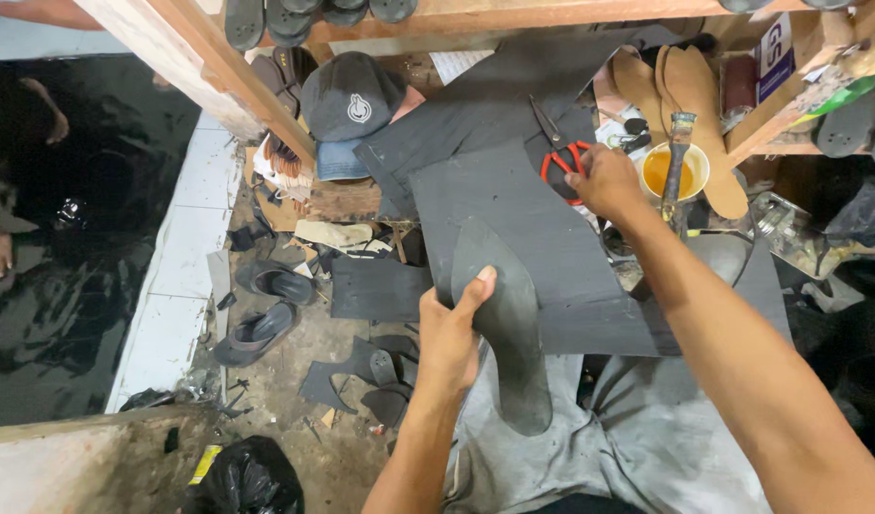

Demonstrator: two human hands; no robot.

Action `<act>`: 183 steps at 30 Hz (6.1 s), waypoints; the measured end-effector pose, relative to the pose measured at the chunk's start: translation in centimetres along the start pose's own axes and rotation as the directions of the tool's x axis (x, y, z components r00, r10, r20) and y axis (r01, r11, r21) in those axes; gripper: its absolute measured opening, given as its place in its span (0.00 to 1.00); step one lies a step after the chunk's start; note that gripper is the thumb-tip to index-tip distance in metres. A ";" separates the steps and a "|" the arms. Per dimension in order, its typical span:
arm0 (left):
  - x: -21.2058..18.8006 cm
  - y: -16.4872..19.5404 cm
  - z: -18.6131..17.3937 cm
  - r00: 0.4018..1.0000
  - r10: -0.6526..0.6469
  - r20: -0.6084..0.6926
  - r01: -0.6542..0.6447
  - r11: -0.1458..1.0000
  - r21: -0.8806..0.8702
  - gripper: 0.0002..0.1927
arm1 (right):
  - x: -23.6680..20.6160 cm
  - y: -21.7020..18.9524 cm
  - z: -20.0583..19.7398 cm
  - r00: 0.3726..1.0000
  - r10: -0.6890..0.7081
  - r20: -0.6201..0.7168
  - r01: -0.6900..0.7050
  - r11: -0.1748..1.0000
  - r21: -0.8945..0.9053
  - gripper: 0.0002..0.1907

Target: The person uses red-handled scissors to cut black rubber sheets into shoe insole shapes. They repeatedly place a finished insole as a template on the sheet, cut around it, and set the cut pieces aside.

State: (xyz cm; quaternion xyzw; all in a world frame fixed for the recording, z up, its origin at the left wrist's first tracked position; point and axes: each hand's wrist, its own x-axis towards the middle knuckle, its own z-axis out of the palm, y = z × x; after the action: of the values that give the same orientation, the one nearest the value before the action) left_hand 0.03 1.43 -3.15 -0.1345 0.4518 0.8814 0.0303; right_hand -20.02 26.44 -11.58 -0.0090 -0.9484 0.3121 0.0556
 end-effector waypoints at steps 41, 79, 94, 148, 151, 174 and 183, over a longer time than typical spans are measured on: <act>1.0 -1.4 6.8 0.977 0.203 0.066 -0.207 0.976 0.062 0.11 | -34.8 -2.4 -7.4 0.796 0.143 0.588 -0.561 0.540 0.628 0.35; 0.2 1.0 8.4 0.925 0.087 0.370 -0.214 0.923 0.319 0.15 | -30.3 -3.8 -9.3 0.872 0.130 0.472 -0.471 0.484 0.737 0.34; -0.2 1.0 9.7 0.919 0.105 0.380 -0.241 0.913 0.330 0.18 | -29.4 -5.3 -10.4 0.920 0.028 0.391 -0.335 0.576 0.746 0.39; 2.2 0.9 13.6 0.745 -0.240 0.622 -0.159 0.842 0.516 0.24 | -29.2 -1.9 -15.9 0.944 0.159 0.290 -0.329 0.526 0.784 0.39; 2.5 0.5 14.2 0.767 -0.255 0.589 -0.198 0.779 0.595 0.26 | -29.3 -1.7 -15.7 0.940 0.173 0.295 -0.342 0.503 0.793 0.36; -4.9 -10.3 9.0 0.836 -0.453 0.310 0.538 0.788 -0.301 0.09 | -34.6 5.3 -15.4 0.571 0.526 0.630 -0.810 0.487 0.327 0.38; -2.2 -6.3 11.0 0.942 -0.109 0.318 0.156 0.980 -0.126 0.15 | -37.5 10.8 -11.2 0.508 0.649 0.567 -0.831 0.542 0.124 0.42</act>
State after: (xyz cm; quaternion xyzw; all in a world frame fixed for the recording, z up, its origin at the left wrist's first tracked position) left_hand 0.99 14.11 -1.43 -0.0271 0.3640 0.9189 0.1499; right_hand 18.30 39.84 -12.80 -0.3382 -0.7511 0.4747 -0.3102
